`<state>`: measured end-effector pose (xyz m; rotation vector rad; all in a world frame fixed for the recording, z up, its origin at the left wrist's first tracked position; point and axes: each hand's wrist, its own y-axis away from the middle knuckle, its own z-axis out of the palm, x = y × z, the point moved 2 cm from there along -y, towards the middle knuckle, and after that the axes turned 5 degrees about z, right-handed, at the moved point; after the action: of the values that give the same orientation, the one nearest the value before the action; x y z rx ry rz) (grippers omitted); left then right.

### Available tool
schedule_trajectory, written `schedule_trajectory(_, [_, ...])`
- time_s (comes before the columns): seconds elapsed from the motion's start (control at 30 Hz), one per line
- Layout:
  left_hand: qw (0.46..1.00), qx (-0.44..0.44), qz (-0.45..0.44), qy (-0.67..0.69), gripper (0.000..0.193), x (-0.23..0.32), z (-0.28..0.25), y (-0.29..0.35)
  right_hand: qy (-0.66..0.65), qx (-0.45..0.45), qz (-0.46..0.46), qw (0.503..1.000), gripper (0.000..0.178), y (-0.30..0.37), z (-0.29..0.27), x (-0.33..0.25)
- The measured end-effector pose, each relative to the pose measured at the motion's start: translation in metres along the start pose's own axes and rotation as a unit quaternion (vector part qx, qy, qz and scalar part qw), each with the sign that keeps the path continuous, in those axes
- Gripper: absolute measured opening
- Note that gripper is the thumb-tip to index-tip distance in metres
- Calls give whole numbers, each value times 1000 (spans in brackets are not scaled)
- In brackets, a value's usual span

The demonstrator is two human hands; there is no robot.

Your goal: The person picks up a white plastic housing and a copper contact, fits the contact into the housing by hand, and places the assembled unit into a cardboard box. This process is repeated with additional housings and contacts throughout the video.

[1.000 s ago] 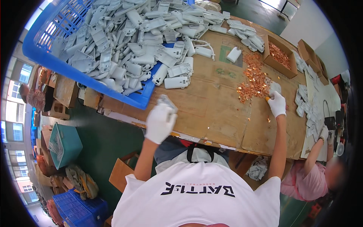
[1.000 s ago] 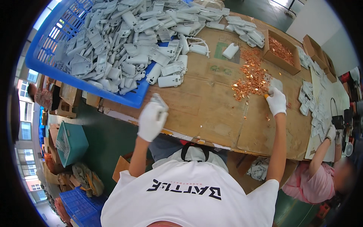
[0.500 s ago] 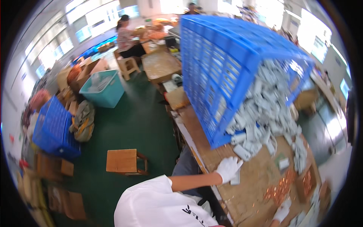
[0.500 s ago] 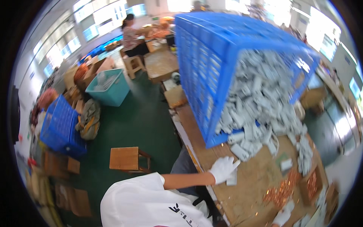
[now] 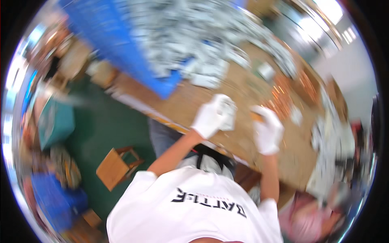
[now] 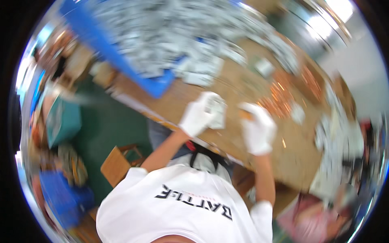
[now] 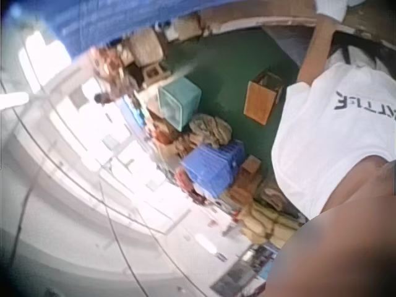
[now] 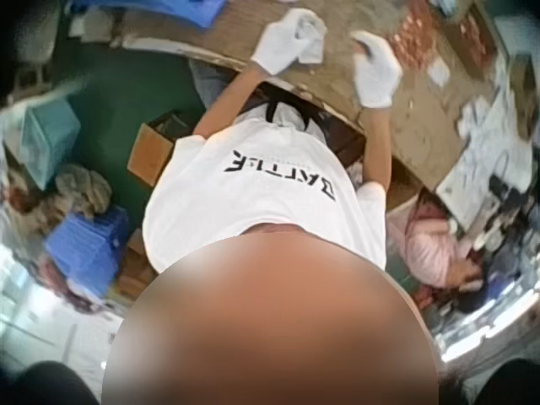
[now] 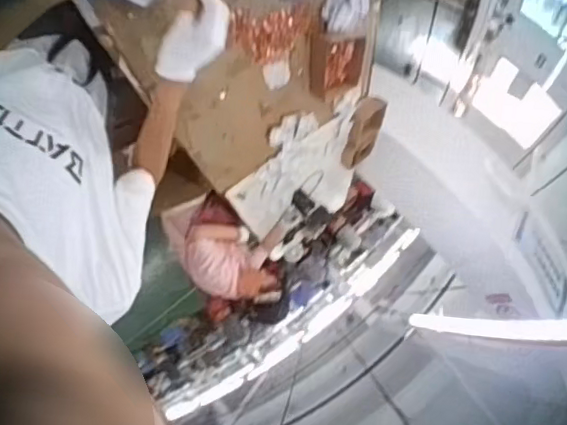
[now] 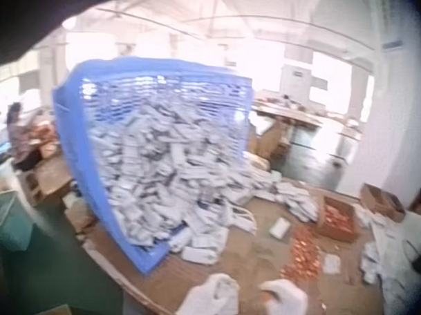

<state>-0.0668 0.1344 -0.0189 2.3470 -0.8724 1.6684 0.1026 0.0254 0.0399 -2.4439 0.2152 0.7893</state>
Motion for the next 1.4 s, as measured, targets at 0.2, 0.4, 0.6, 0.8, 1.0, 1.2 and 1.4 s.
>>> schedule_trajectory(0.2, [997, -46, 48, -45, 41, 15, 9, 13, -68, 13, 86, 994, 23, 21, 49, -17])
schedule_trajectory(0.4, [995, -51, 67, -55, 42, 26, 20, 30, 40, -46, 20, 998, 12, 26, 35, -19])
schedule_trajectory(0.6, [993, -108, 31, -42, 43, 36, 18, 46, 52, -108, 86, 989, 15, 37, 21, -28])
schedule_trajectory(0.8, [984, -153, 51, -72, 42, 34, 11, 75, -159, -203, 368, 893, 28, 73, 28, -19])
schedule_trajectory(1.0, [971, -218, -5, -102, 44, 23, 18, 112, -215, -250, 439, 836, 28, 121, 39, -21])
schedule_trajectory(1.2, [966, -241, -88, 9, 36, 21, 8, 127, -220, -209, 419, 856, 30, 160, 44, -35])
schedule_trajectory(1.4, [946, -291, -142, -13, 25, 31, 1, 138, -209, -211, 416, 860, 24, 167, 38, -47])
